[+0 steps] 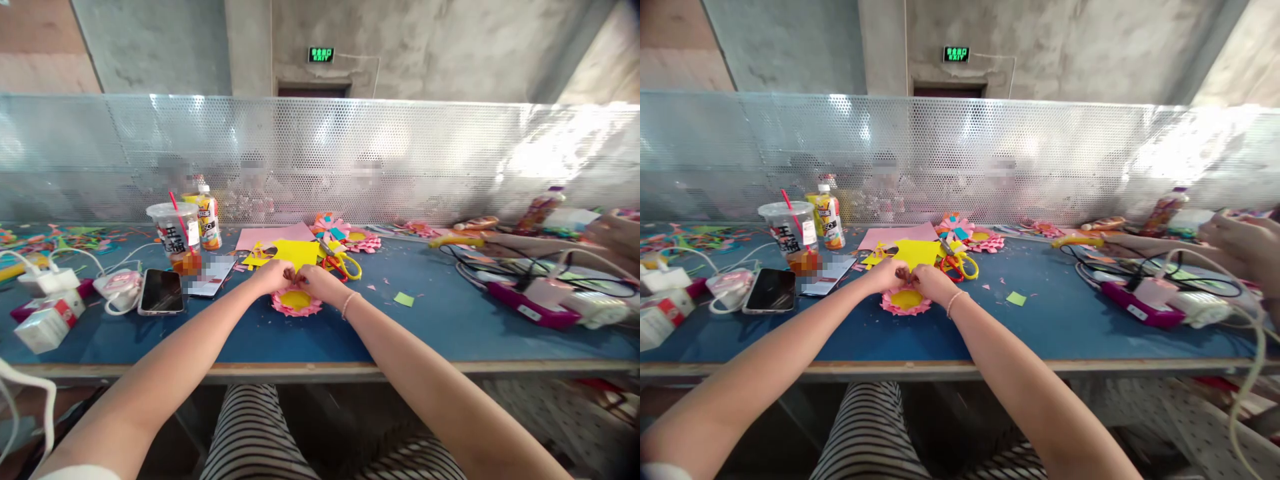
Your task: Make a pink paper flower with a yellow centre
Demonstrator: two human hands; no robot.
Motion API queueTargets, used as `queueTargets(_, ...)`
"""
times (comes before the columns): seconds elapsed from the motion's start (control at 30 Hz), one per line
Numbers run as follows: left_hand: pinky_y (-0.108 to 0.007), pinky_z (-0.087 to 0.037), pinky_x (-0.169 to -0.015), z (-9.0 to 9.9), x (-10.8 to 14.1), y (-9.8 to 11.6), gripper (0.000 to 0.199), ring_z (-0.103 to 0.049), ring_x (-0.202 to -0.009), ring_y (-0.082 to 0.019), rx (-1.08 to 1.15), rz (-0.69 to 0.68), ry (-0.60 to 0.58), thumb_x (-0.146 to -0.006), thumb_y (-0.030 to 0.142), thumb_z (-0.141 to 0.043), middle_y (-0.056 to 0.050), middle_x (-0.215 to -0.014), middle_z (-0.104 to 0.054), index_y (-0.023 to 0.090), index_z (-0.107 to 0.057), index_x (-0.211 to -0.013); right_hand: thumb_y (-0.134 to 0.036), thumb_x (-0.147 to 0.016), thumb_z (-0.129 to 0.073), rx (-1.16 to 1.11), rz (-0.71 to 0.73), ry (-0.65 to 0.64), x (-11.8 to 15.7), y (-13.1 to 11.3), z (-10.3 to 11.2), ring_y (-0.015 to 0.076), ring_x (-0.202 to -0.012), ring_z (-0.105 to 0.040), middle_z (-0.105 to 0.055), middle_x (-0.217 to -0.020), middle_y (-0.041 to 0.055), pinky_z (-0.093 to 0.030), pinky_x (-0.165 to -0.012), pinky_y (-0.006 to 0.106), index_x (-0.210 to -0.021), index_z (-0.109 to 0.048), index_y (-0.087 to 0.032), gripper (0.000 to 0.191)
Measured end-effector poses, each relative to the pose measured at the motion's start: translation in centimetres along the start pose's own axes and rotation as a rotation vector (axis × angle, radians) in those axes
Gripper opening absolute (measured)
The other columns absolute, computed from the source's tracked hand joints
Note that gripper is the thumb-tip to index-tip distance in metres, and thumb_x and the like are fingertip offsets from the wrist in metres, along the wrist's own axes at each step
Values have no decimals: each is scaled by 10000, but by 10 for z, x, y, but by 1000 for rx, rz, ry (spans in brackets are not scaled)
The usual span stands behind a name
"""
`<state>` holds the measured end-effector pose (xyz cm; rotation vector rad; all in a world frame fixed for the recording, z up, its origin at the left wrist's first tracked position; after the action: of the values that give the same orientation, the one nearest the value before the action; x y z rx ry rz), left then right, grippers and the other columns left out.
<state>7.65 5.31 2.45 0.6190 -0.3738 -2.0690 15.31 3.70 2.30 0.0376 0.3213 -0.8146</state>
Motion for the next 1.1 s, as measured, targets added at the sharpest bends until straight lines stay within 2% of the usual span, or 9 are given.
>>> queueTargets(0.17, -226, -329, -522, 6, 8, 16, 110, -551, -603, -152, -200, 10, 32, -583, 156, -542, -11, -634, -620, 206, -603, -660, -145, -808, -447, 184, 25, -25, 5, -9, 0, 176, -880, -572, -615, -930, 113, -419, -790, 247, -899, -609, -114, 189)
queueTargets(0.4, -256, -258, -504, 7, 10, 23, 86, -518, -571, -186, -342, -22, 53, -639, 229, -554, -34, -612, -567, 216, -547, -724, -154, -849, -373, 410, 66, -50, 9, -21, 0, 215, -872, -562, -597, -951, 155, -453, -730, 284, -1001, -560, -92, 249)
queueTargets(0.7, -268, -297, -526, 4, 15, 30, 149, -559, -644, -207, -463, -13, 16, -698, 168, -466, -70, -701, -606, 196, -522, -833, -104, -835, -382, 507, 65, -63, 8, -28, -3, 217, -899, -555, -595, -965, 164, -457, -697, 292, -998, -568, -103, 248)
queueTargets(0.93, -282, -349, -569, 0, 21, 33, 228, -578, -745, -235, -507, -49, -114, -730, 157, -420, -118, -813, -619, 155, -487, -948, -83, -808, -432, 505, 167, -65, 13, -41, 3, 213, -843, -564, -612, -911, 134, -447, -692, 298, -924, -603, -106, 208)
queueTargets(1.1, -270, -335, -542, -2, 26, 35, 218, -574, -697, -214, -514, -65, -204, -784, 188, -360, -111, -804, -613, 157, -470, -970, -86, -815, -424, 317, 102, -75, 19, -35, 6, 178, -830, -569, -616, -877, 123, -424, -725, 259, -854, -621, -100, 202)
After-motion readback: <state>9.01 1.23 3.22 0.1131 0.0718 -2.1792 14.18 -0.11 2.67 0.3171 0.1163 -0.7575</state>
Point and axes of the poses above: each hand's wrist, its own x-axis away from the middle knuckle, its own z-axis out of the back of the hand, y = z × x, the point moved 8 cm from there along -x, towards the middle knuckle
